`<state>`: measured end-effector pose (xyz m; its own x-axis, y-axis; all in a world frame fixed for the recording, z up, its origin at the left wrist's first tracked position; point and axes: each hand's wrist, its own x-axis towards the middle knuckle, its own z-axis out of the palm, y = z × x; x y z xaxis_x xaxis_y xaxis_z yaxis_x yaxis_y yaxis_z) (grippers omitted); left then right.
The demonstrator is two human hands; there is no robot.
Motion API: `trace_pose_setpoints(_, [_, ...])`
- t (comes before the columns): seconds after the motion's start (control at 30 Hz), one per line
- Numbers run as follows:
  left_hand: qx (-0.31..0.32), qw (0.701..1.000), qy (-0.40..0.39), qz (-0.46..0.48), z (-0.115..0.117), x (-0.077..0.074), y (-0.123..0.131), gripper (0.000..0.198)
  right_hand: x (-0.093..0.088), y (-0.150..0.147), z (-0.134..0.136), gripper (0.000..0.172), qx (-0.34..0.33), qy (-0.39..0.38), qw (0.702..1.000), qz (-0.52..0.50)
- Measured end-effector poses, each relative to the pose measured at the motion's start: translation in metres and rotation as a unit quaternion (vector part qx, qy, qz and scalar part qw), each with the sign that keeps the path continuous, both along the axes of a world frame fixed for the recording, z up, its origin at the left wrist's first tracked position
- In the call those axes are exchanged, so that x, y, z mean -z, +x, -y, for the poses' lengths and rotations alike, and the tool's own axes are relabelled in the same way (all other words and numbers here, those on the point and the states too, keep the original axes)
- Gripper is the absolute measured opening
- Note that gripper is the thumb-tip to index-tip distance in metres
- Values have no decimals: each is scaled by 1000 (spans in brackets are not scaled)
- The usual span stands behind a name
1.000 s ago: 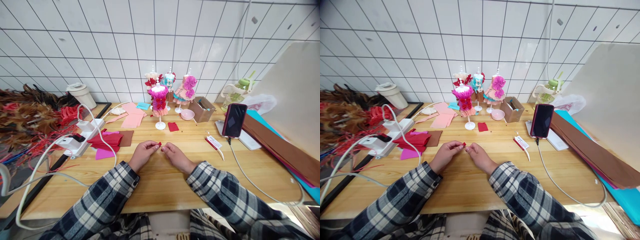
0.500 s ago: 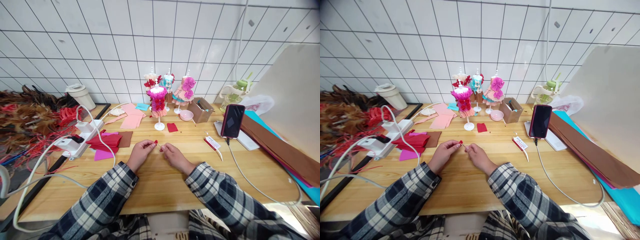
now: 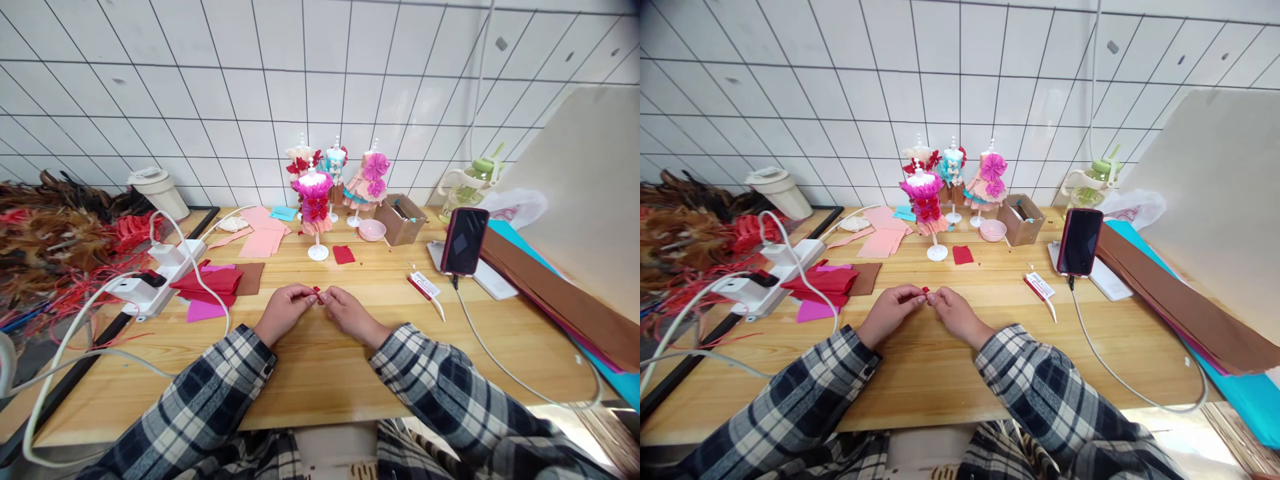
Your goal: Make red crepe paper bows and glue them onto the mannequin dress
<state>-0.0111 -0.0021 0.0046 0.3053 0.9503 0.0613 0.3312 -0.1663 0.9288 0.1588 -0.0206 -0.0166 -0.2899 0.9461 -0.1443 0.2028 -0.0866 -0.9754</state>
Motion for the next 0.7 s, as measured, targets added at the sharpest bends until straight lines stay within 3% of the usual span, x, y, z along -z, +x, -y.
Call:
trace_pose_setpoints(0.5, [4, 1000, 7, 2, 0, 1, -1, 24, -9, 2, 2, 37, -3, -16, 1000, -5])
trace_pose_setpoints(0.7, [13, 1000, 4, -7, -1, -1, 0, 26, -10, 3, 2, 30, 3, 0, 1000, 4])
